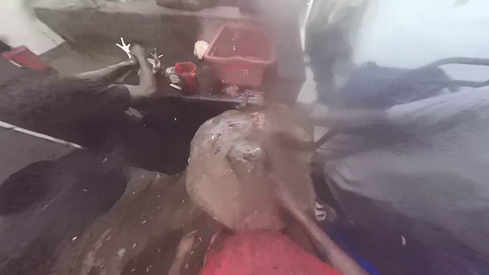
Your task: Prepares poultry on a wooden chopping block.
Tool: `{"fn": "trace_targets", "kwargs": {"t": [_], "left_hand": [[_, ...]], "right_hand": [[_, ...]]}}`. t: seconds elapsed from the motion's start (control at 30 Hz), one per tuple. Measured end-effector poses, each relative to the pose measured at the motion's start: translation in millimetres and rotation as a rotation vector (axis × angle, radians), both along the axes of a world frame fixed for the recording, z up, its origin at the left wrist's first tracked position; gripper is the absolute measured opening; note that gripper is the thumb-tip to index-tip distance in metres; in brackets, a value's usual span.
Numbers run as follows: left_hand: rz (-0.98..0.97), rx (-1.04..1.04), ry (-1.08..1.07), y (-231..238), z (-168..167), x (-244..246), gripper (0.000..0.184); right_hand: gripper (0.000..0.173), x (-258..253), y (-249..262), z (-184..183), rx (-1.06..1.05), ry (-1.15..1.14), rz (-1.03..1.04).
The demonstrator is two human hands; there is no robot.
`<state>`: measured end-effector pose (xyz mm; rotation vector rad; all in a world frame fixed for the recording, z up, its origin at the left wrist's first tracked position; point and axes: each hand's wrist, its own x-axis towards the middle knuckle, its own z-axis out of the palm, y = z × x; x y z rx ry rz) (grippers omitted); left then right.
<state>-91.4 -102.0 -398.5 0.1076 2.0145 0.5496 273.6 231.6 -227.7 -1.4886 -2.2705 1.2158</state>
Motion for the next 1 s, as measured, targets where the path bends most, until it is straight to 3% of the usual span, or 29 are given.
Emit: {"fn": "trace_targets", "kwargs": {"t": [0.2,0.37,0.5,0.63,0.8,1.0], "left_hand": [[0.047,0.019,0.009,-28,6,23,0.041],[-0.221,-0.087,0.135,-28,39,48,0.042],[-0.156,-0.109,0.085,-32,26,43,0.041],[-0.151,-0.003,0.132,-25,7,23,0.046],[-0.094,0.071,0.136,11,50,27,0.042],[-0.220,0.007,0.129,-20,16,29,0.041]], "right_hand": [[0.053,3,0,-8,0.049,0.092,0.009],[0.053,8,5,-1,0.097,0.103,0.021],[0.051,14,5,-11,0.088,0.124,0.023],[0.051,14,3,4,0.076,0.072,0.011],[0.053,9,-2,6,0.074,0.090,-0.002],[0.053,9,0,12,0.086,-0.015,0.035]]}}
